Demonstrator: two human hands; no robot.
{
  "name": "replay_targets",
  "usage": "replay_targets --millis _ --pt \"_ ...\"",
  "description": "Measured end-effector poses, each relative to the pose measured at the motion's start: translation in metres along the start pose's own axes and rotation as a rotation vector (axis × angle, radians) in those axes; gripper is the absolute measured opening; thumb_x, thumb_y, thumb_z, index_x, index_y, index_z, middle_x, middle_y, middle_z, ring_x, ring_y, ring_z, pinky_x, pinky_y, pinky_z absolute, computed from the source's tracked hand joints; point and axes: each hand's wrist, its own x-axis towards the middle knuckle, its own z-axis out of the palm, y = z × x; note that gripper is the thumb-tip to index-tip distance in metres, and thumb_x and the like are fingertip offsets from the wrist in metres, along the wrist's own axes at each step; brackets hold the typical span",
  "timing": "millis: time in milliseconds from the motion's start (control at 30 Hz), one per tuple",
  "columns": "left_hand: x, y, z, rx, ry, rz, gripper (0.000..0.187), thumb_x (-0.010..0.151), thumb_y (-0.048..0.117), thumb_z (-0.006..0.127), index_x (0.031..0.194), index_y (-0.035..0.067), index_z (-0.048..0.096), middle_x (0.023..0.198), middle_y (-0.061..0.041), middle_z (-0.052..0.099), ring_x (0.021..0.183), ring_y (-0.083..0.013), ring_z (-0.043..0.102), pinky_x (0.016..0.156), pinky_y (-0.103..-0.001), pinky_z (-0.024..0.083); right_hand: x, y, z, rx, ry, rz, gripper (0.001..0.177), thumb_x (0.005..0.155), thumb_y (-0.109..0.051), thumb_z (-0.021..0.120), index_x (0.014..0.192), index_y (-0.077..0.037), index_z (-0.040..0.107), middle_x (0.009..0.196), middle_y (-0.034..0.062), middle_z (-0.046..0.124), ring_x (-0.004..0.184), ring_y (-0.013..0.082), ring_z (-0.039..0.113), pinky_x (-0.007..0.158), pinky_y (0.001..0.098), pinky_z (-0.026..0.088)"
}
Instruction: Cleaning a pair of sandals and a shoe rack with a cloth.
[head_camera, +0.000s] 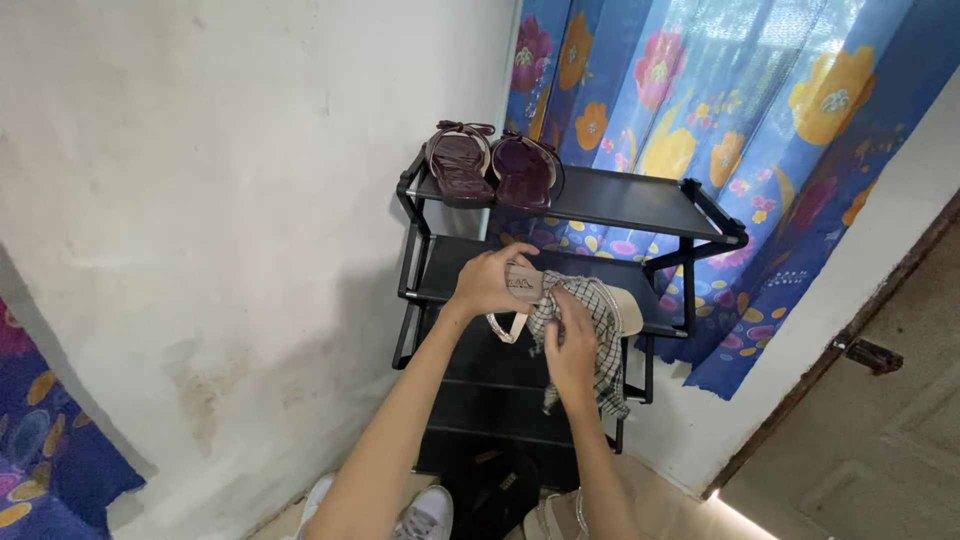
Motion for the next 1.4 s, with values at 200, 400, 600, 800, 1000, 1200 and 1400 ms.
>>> replay_targets --millis 200,400,600,800,1000,1200,1400 --pt "0.004 0.002 -0.002 -0.017 -0.028 -0.025 0.093 0.044 0.040 0.092 0.130 0.023 0.062 0.109 0.001 0.077 0.096 -0.0250 0.076 0.085 -0.039 0.059 0.011 -0.023 -0.019 0.015 -0.101 0.083 0.051 0.090 0.007 0.050 0.139 -0.004 0.059 0.140 0.0185 0.061 0.129 0.0363 0.058 0.107 0.0441 0.046" --pt "0.005 0.000 -0.003 -0.002 -0.021 0.002 0.098 0.041 0.041 0.094 0.130 0.023 0.060 0.103 0.001 0.078 0.097 -0.0261 0.075 0.086 -0.039 0.057 0.023 -0.011 -0.019 0.112 -0.187 0.087 0.057 0.082 0.016 0.044 0.132 -0.004 0.065 0.136 0.0152 0.066 0.131 0.0342 0.062 0.115 0.0421 0.044" --pt "0.004 -0.018 0.008 0.009 -0.009 0.002 0.088 0.052 0.032 0.083 0.137 0.026 0.062 0.109 0.005 0.081 0.100 -0.0235 0.077 0.087 -0.036 0.060 0.014 -0.027 -0.015 0.204 -0.154 0.036 0.060 0.079 0.019 0.042 0.133 0.001 0.062 0.141 0.0207 0.062 0.133 0.0382 0.058 0.113 0.0444 0.041" --pt "-0.001 0.005 -0.002 -0.010 0.021 0.043 0.095 0.042 0.035 0.094 0.131 0.023 0.060 0.104 0.003 0.078 0.097 -0.0242 0.075 0.085 -0.037 0.057 0.009 -0.023 -0.012 -0.116 -0.110 0.214 0.056 0.081 0.018 0.046 0.133 0.003 0.061 0.138 0.0211 0.061 0.129 0.0402 0.058 0.111 0.0451 0.044" --pt "0.000 -0.008 0.003 -0.032 0.012 0.054 0.086 0.053 0.035 0.092 0.132 0.022 0.061 0.107 0.004 0.079 0.100 -0.0235 0.076 0.086 -0.037 0.058 0.024 -0.056 -0.020 0.101 -0.172 0.023 0.060 0.081 0.021 0.043 0.133 0.001 0.063 0.140 0.0196 0.062 0.134 0.0371 0.058 0.114 0.0443 0.044" --pt "-0.004 0.013 -0.002 -0.007 -0.008 -0.056 0.092 0.041 0.032 0.092 0.128 0.025 0.062 0.105 0.003 0.077 0.095 -0.0235 0.075 0.082 -0.037 0.057 0.000 -0.009 -0.019 -0.012 -0.126 0.126 0.057 0.084 0.020 0.043 0.136 0.002 0.060 0.143 0.0216 0.059 0.134 0.0378 0.055 0.113 0.0441 0.043" --pt "-0.005 0.005 -0.004 -0.006 0.013 0.007 0.091 0.044 0.033 0.094 0.129 0.024 0.063 0.107 0.004 0.078 0.099 -0.0242 0.073 0.085 -0.038 0.056 0.001 -0.029 -0.016 0.009 -0.105 0.068 0.057 0.084 0.020 0.045 0.137 0.004 0.059 0.141 0.0242 0.060 0.133 0.0405 0.056 0.114 0.0460 0.042"
